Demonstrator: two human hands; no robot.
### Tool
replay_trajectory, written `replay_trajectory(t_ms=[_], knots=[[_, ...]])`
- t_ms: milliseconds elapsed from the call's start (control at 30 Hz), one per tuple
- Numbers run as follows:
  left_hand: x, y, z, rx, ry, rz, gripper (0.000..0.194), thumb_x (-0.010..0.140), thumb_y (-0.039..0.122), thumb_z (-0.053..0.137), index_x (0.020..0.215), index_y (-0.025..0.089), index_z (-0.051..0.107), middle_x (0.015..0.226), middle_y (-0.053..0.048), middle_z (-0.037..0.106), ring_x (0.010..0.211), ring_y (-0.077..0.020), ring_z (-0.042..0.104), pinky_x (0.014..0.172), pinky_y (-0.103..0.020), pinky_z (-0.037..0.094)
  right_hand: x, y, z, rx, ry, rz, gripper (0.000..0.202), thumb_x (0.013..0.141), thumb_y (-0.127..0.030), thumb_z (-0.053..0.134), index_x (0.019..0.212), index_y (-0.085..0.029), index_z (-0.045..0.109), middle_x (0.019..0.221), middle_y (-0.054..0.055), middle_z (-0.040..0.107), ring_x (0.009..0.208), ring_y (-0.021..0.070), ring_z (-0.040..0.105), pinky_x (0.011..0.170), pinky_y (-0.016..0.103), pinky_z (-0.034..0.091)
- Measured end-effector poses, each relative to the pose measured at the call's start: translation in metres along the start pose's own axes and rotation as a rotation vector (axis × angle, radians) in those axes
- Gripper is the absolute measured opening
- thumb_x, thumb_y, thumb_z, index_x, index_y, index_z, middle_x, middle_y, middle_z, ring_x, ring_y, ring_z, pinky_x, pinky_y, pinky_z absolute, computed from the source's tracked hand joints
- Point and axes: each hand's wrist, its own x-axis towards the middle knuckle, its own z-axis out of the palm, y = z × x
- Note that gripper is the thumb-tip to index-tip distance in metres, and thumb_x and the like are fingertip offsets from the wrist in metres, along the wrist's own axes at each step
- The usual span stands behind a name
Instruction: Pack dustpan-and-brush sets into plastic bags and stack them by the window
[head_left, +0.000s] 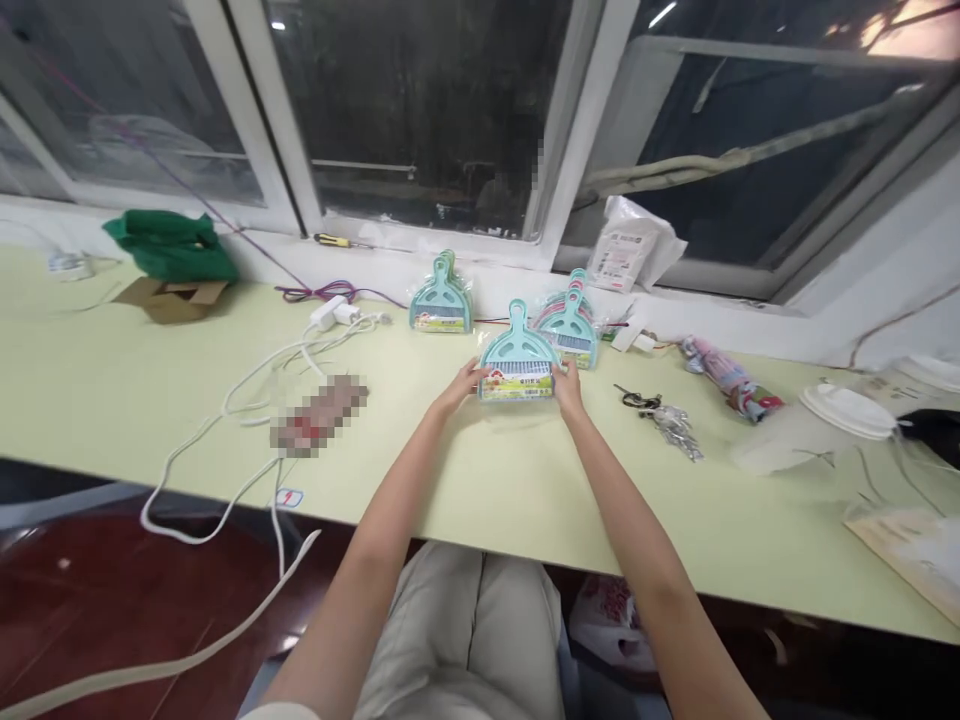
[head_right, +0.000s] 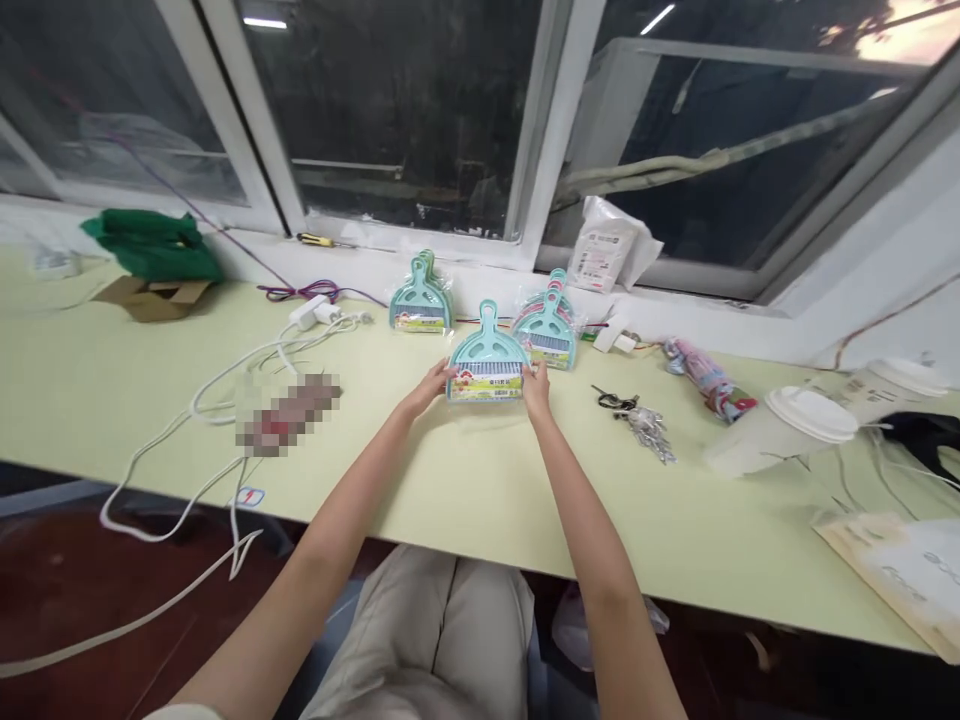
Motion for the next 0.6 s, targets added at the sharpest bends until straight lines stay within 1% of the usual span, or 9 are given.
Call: replay_trajectory(t_ms=[67,133,200,233,300,367,433,533,600], knots=[[-0.007,-0.006,0.004,-0.069,0.068,-0.045,0.049,0.069,0.039,0.074,0.109,0.015,0.058,0.097,-0.009,0.071,0.089,-0.0237,0.065,0.085,-0.039,0.050,-0.034,0.000,0.010,-0.047,-0.003,-0.086,0.032,0.086,-0.043,0.046,0.109,-0.022,0.050,0.104,0.009,0.063,0.098,0.0240,0.058,0.087,0.036,0.044],[-0.013,-0.015,0.003,-0.143,0.151,-0.092,0.046,0.064,0.035,0.077,0.101,0.015,0.060,0.088,-0.008,0.072,0.082,-0.0231,0.066,0.083,-0.038,0.051,-0.057,0.001,0.011,-0.162,0.094,-0.202,0.038,0.089,-0.044,0.043,0.120,-0.022,0.047,0.122,0.013,0.057,0.116,0.0272,0.051,0.097,0.044,0.039],[-0.016,-0.023,-0.002,-0.194,0.246,-0.120,0.042,0.061,0.033,0.078,0.096,0.016,0.061,0.083,-0.007,0.071,0.079,-0.0230,0.066,0.081,-0.039,0.051,-0.065,0.005,0.003,-0.310,0.217,-0.247,0.043,0.093,-0.040,0.035,0.131,-0.022,0.041,0.137,0.016,0.047,0.131,0.0292,0.038,0.106,0.053,0.029],[-0.017,-0.026,-0.006,-0.210,0.304,-0.117,0.041,0.060,0.032,0.077,0.094,0.016,0.061,0.083,-0.007,0.071,0.079,-0.0233,0.066,0.081,-0.039,0.052,-0.062,0.008,-0.003,-0.389,0.242,-0.239,0.045,0.094,-0.038,0.031,0.135,-0.022,0.038,0.143,0.017,0.042,0.136,0.0299,0.031,0.108,0.058,0.024],[-0.016,-0.029,-0.016,-0.229,0.430,-0.084,0.038,0.060,0.031,0.076,0.092,0.017,0.061,0.085,-0.007,0.070,0.083,-0.0246,0.067,0.082,-0.040,0.052,-0.048,0.018,-0.020,-0.547,0.186,-0.226,0.051,0.094,-0.038,0.030,0.142,-0.023,0.031,0.153,0.017,0.028,0.143,0.0315,0.017,0.108,0.065,0.017],[-0.012,-0.030,-0.025,-0.242,0.538,-0.036,0.036,0.062,0.032,0.073,0.093,0.017,0.062,0.090,-0.008,0.069,0.089,-0.0257,0.067,0.085,-0.040,0.052,-0.026,0.029,-0.034,-0.683,0.068,-0.229,0.061,0.092,-0.046,0.037,0.147,-0.023,0.023,0.158,0.016,0.014,0.145,0.0345,0.005,0.105,0.071,0.014],[-0.005,-0.031,-0.033,-0.232,0.628,-0.009,0.036,0.065,0.030,0.071,0.098,0.018,0.062,0.094,-0.008,0.069,0.093,-0.0255,0.067,0.086,-0.040,0.053,-0.002,0.037,-0.042,-0.772,0.006,-0.251,0.074,0.088,-0.053,0.045,0.150,-0.024,0.017,0.160,0.016,0.004,0.145,0.0363,-0.002,0.104,0.074,0.012],[0.003,-0.033,-0.040,-0.176,0.706,0.012,0.033,0.068,0.027,0.067,0.100,0.020,0.062,0.096,-0.007,0.069,0.094,-0.0238,0.067,0.087,-0.039,0.053,0.032,0.040,-0.038,-0.840,0.002,-0.322,0.086,0.082,-0.051,0.056,0.151,-0.028,0.011,0.161,0.012,-0.003,0.146,0.0352,-0.007,0.105,0.073,0.009],[0.008,-0.035,-0.042,-0.119,0.701,0.048,0.032,0.068,0.026,0.066,0.100,0.020,0.062,0.095,-0.006,0.069,0.093,-0.0231,0.067,0.088,-0.038,0.053,0.052,0.039,-0.027,-0.838,0.011,-0.346,0.092,0.079,-0.047,0.061,0.152,-0.029,0.007,0.161,0.011,-0.005,0.146,0.0345,-0.008,0.105,0.073,0.008]])
